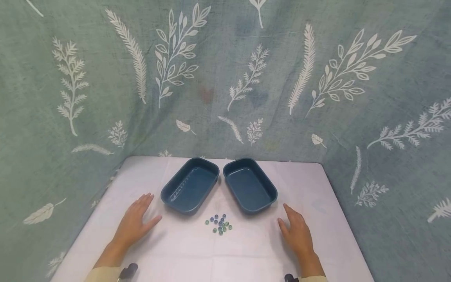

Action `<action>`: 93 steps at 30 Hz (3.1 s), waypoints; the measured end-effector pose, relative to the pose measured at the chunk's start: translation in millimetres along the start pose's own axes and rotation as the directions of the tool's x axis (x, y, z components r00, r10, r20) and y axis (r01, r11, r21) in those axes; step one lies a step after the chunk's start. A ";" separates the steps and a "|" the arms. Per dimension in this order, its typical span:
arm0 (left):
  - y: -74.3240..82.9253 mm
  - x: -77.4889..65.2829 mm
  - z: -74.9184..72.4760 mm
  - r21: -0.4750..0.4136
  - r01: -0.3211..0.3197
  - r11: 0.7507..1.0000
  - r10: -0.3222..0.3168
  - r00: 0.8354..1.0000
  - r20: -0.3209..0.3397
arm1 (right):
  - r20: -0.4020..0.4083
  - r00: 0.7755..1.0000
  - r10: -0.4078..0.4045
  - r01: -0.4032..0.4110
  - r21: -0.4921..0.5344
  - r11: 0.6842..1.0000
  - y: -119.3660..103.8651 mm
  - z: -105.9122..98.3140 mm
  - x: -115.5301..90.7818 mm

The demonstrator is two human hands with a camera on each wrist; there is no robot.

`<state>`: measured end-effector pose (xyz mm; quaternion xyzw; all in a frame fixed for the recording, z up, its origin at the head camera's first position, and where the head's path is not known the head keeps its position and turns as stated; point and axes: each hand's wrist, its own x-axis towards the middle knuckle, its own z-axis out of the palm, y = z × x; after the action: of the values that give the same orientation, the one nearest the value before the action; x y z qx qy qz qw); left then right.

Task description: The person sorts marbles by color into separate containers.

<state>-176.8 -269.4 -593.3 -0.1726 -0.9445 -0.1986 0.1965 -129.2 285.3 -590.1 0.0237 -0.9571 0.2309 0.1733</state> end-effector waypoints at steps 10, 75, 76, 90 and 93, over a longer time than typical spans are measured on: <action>-3.6 2.1 20.5 -0.051 0.064 0.997 -0.065 0.998 -0.017 | 0.005 1.000 0.022 -0.022 0.090 0.996 -24.8 15.5 -0.4; 16.0 21.3 81.3 -0.476 0.423 0.771 -0.505 0.861 -0.054 | 0.467 0.874 0.134 -0.298 0.298 0.907 -117.0 102.4 14.9; 16.1 21.4 81.2 -0.480 0.424 0.768 -0.509 0.859 -0.055 | 0.467 0.873 0.140 -0.299 0.284 0.911 -117.8 103.0 14.6; 15.7 16.3 79.8 -0.464 0.439 0.770 -0.516 0.855 -0.048 | 0.465 0.884 0.059 -0.212 0.285 0.935 -122.7 101.7 8.7; 16.7 13.7 78.9 -0.461 0.448 0.766 -0.520 0.854 -0.034 | 0.484 0.874 0.049 -0.226 0.315 0.922 -119.7 103.9 8.4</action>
<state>-205.8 -216.7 -648.7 0.0544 -0.8687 -0.4622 0.1696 -155.4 132.0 -621.9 0.0408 -0.9104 0.4025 -0.0865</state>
